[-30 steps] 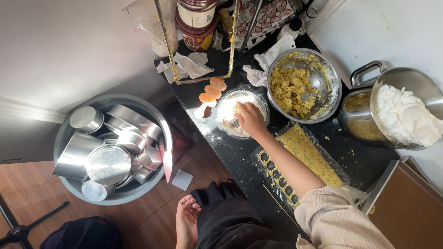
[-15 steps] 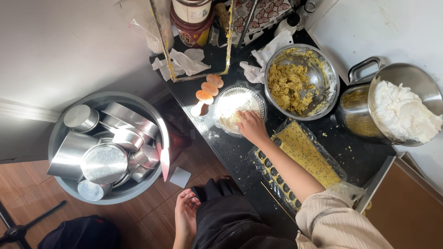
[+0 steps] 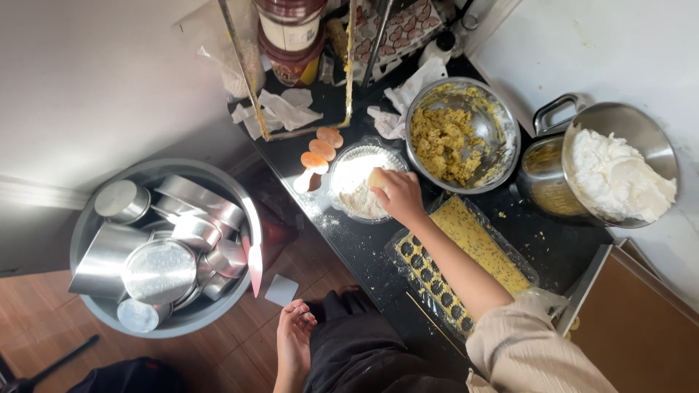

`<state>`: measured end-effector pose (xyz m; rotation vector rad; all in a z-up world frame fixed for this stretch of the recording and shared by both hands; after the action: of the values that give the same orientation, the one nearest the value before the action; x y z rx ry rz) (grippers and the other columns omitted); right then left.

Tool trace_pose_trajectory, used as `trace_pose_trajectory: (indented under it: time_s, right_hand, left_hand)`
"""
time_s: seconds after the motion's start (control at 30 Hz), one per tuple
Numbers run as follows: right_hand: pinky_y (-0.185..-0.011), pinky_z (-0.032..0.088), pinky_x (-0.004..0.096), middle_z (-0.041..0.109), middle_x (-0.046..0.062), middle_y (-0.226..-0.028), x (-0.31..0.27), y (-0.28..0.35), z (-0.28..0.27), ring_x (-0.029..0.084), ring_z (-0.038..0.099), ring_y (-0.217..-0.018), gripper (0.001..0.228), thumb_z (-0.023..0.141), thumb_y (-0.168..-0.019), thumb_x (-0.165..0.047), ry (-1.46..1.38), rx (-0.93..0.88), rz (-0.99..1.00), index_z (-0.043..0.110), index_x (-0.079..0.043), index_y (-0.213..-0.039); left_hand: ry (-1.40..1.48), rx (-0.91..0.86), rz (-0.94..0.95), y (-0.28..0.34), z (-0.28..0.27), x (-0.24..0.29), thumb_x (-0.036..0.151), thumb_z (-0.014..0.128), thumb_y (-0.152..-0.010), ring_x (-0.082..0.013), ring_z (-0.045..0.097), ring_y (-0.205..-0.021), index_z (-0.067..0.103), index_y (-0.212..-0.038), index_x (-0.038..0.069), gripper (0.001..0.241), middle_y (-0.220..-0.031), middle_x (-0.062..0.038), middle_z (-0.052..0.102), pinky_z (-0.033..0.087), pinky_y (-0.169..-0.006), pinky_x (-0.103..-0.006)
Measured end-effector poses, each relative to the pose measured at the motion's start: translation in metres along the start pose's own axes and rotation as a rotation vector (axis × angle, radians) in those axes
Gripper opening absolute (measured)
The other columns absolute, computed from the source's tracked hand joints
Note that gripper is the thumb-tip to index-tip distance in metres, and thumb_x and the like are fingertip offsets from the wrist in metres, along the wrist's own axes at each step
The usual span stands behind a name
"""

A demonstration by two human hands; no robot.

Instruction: Manually shaping cookie dough into molds and arranging the formed cookies onto a baking tray.

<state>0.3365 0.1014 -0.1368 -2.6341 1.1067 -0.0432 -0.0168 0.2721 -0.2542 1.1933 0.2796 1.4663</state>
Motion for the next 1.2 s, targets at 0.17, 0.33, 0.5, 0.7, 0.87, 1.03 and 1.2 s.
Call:
trace_pose_trajectory:
  time_s: [0.17, 0.33, 0.5, 0.7, 0.87, 1.03, 1.2]
  right_hand:
    - [-0.080, 0.050, 0.031, 0.071, 0.002, -0.113, 0.056, 0.035, -0.018, 0.016, 0.061, -0.087, 0.049, 0.061, -0.095, -0.033, -1.383, -0.033, 0.842, 0.058, -0.006, -0.135]
    - [-0.082, 0.049, 0.036, 0.060, 0.010, -0.091, 0.051, 0.074, -0.057, 0.021, 0.054, -0.079, 0.057, 0.055, -0.097, -0.041, -2.306, 0.071, 0.757, 0.061, 0.006, -0.128]
    - [-0.079, 0.046, 0.035, 0.061, 0.015, -0.098, 0.049, 0.106, -0.099, 0.023, 0.052, -0.079, 0.055, 0.053, -0.091, -0.038, -2.341, 0.097, 0.671, 0.060, 0.006, -0.123]
    - [-0.075, 0.047, 0.033, 0.063, 0.013, -0.101, 0.044, 0.136, -0.115, 0.023, 0.055, -0.082, 0.052, 0.053, -0.087, -0.036, -2.330, 0.143, 0.684, 0.061, 0.001, -0.121]
    - [-0.068, 0.046, 0.031, 0.061, 0.013, -0.097, 0.066, 0.125, -0.037, 0.021, 0.051, -0.076, 0.045, 0.059, -0.100, -0.038, -1.825, 0.150, 0.945, 0.065, 0.003, -0.119]
    - [-0.084, 0.057, 0.030, 0.073, 0.005, -0.103, 0.048, 0.042, -0.038, 0.016, 0.069, -0.093, 0.040, 0.060, -0.099, -0.042, -1.061, 0.192, 0.759, 0.067, -0.007, -0.117]
    - [-0.080, 0.057, 0.040, 0.071, 0.015, -0.102, 0.044, 0.001, -0.005, 0.029, 0.069, -0.092, 0.040, 0.070, -0.092, -0.039, -0.352, 0.014, 0.468, 0.066, -0.003, -0.109]
  left_hand:
    - [-0.024, -0.027, -0.010, -0.005, 0.009, 0.002, 0.019, 0.055, -0.095, -0.0153, 0.058, -0.083, 0.059, -0.113, 0.007, 0.021, -0.096, -0.003, 0.062, 0.047, -0.082, -0.0330]
    - [-0.098, -0.094, -0.049, -0.014, 0.029, 0.001, 0.019, 0.056, -0.095, -0.0149, 0.059, -0.084, 0.059, -0.112, 0.008, 0.020, -0.095, -0.002, 0.062, 0.047, -0.083, -0.0328]
    - [-0.188, -0.197, -0.049, -0.018, 0.059, 0.002, 0.019, 0.055, -0.098, -0.0142, 0.058, -0.084, 0.060, -0.110, 0.009, 0.016, -0.095, -0.002, 0.062, 0.046, -0.083, -0.0327]
    - [-0.272, -0.269, -0.051, -0.003, 0.096, 0.005, 0.018, 0.055, -0.098, -0.0127, 0.058, -0.086, 0.060, -0.111, 0.009, 0.017, -0.098, -0.002, 0.061, 0.046, -0.085, -0.0318]
    - [-0.272, -0.294, -0.043, -0.007, 0.096, -0.004, 0.018, 0.055, -0.097, -0.0135, 0.057, -0.085, 0.059, -0.112, 0.008, 0.018, -0.099, -0.002, 0.062, 0.045, -0.086, -0.0328]
    - [-0.245, -0.280, -0.033, 0.002, 0.093, -0.003, 0.018, 0.054, -0.096, -0.0139, 0.057, -0.086, 0.059, -0.112, 0.009, 0.019, -0.099, -0.002, 0.061, 0.046, -0.087, -0.0333]
    - [-0.206, -0.241, 0.076, 0.006, 0.070, 0.020, 0.016, 0.054, -0.096, -0.0142, 0.058, -0.084, 0.061, -0.111, 0.006, 0.019, -0.097, -0.004, 0.062, 0.047, -0.083, -0.0327]
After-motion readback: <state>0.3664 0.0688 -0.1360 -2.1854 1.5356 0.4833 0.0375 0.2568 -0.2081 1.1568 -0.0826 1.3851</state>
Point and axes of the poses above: each hand's wrist, its own y-axis away from the middle knuckle, its own z-axis out of the palm, x = y × z, the point moved 9 cm from there along -y, towards the middle knuckle
